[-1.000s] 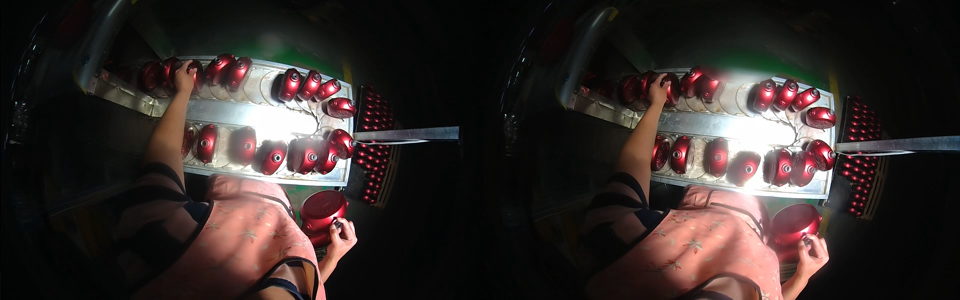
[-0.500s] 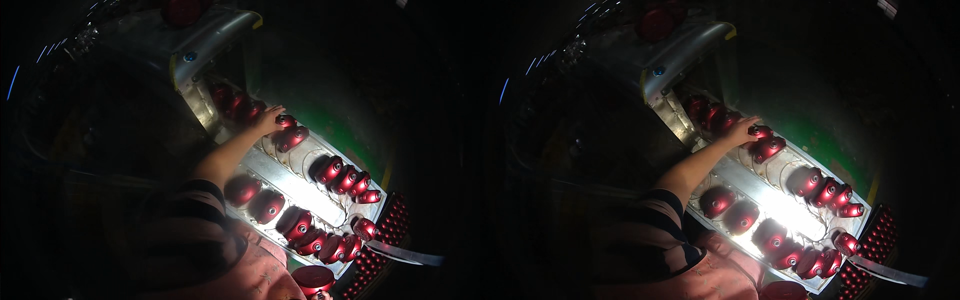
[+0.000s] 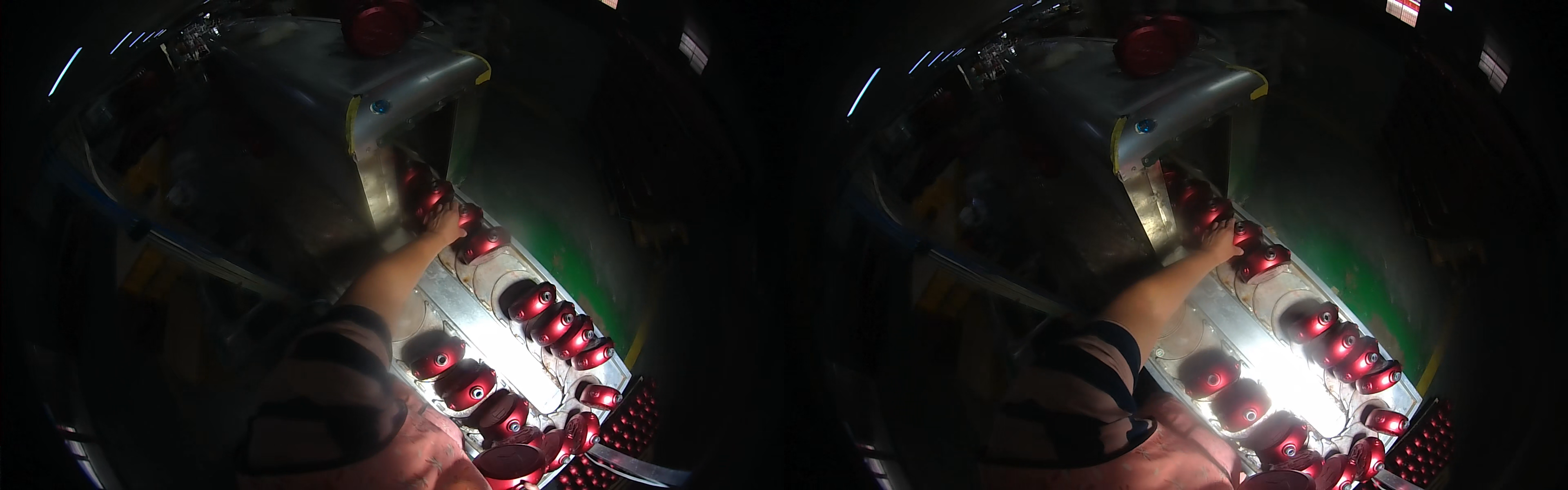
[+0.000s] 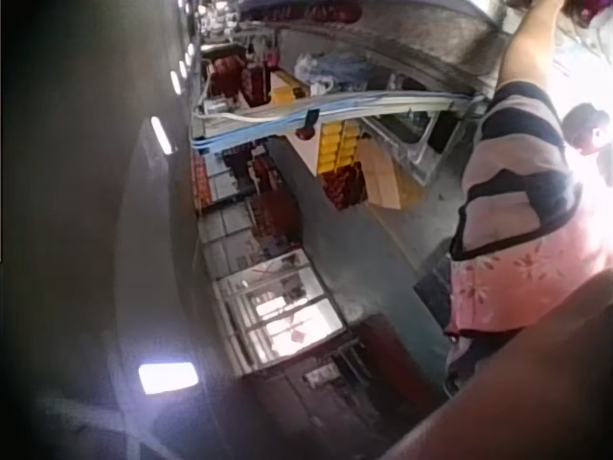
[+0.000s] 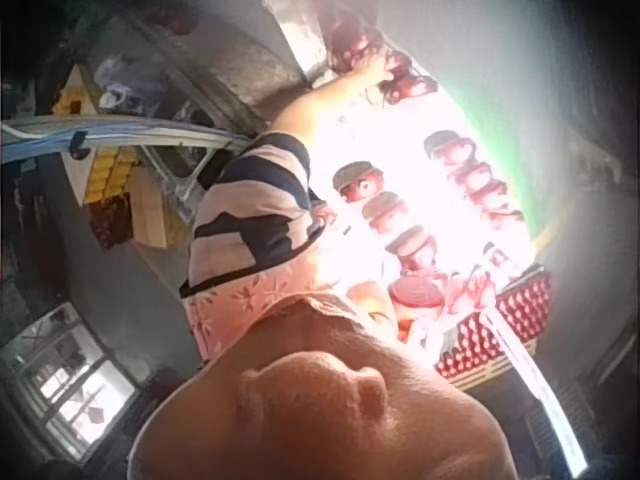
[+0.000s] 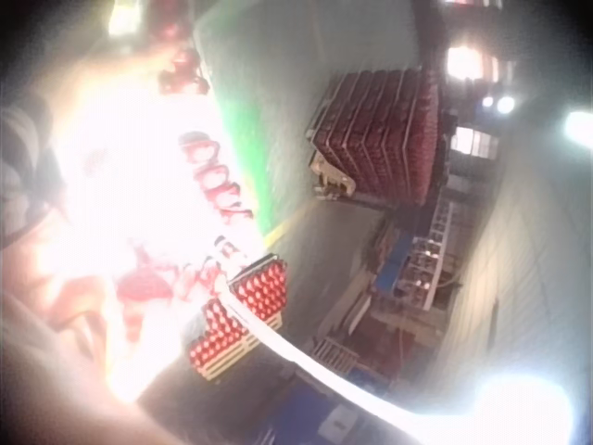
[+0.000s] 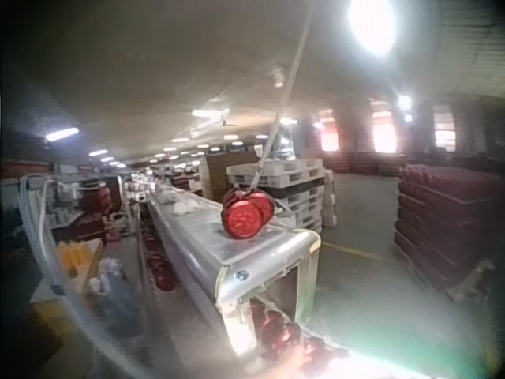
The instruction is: The person repeatedly picks up red plastic containers from a pallet and places them onto a conveyor belt. The containers are handled one at a time and arranged in rows on the belt.
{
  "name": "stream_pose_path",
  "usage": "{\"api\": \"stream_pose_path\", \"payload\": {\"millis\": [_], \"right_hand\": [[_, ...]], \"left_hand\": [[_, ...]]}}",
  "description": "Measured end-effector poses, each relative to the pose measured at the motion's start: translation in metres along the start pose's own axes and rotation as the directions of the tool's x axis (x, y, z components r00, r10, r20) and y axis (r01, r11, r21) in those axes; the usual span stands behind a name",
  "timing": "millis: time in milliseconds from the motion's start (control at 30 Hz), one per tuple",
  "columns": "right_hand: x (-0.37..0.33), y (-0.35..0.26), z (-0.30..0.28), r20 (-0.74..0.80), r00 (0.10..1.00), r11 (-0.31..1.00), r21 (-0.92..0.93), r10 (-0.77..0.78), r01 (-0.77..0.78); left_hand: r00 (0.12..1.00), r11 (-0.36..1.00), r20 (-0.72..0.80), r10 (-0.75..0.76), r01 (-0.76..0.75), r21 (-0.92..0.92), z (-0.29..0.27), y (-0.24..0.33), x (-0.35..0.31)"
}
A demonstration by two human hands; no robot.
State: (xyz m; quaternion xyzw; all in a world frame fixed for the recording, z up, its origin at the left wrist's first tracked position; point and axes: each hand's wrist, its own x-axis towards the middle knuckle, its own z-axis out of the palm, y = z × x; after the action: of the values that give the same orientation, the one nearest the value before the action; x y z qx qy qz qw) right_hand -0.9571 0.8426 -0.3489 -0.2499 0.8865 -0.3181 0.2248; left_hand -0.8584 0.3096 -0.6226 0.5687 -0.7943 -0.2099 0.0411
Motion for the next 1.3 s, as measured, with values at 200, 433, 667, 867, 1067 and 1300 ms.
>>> {"api": "stream_pose_path", "payload": {"millis": [200,433,667,867,1067,1300], "right_hand": [[0.034,-0.044,0.029,0.087,0.978,0.980,0.077,-0.188,0.182],[0.080,-0.124,0.064,0.183,0.807,0.803,0.359,-0.561,0.476],[0.094,-0.190,0.145,0.325,0.572,0.633,0.592,-0.753,0.498],[0.080,-0.200,0.179,0.423,0.446,0.590,0.724,-0.789,0.358],[0.080,-0.202,0.186,0.510,0.361,0.618,0.715,-0.781,0.328],[0.086,-0.194,0.187,0.483,0.388,0.613,0.696,-0.785,0.374]], "left_hand": [[0.966,0.616,-0.057,0.251,-0.204,-0.761,-0.045,-0.037,-0.053],[0.886,0.539,0.202,0.417,-0.062,-0.840,-0.152,-0.048,-0.180],[0.751,0.437,0.153,0.642,-0.194,-0.878,-0.246,-0.068,-0.236],[0.628,0.428,0.287,0.723,-0.082,-0.900,-0.254,-0.074,-0.244],[0.464,0.372,0.452,0.762,0.257,-0.892,-0.226,-0.064,-0.243],[0.456,0.330,0.463,0.760,0.343,-0.879,-0.209,-0.058,-0.238]]}}
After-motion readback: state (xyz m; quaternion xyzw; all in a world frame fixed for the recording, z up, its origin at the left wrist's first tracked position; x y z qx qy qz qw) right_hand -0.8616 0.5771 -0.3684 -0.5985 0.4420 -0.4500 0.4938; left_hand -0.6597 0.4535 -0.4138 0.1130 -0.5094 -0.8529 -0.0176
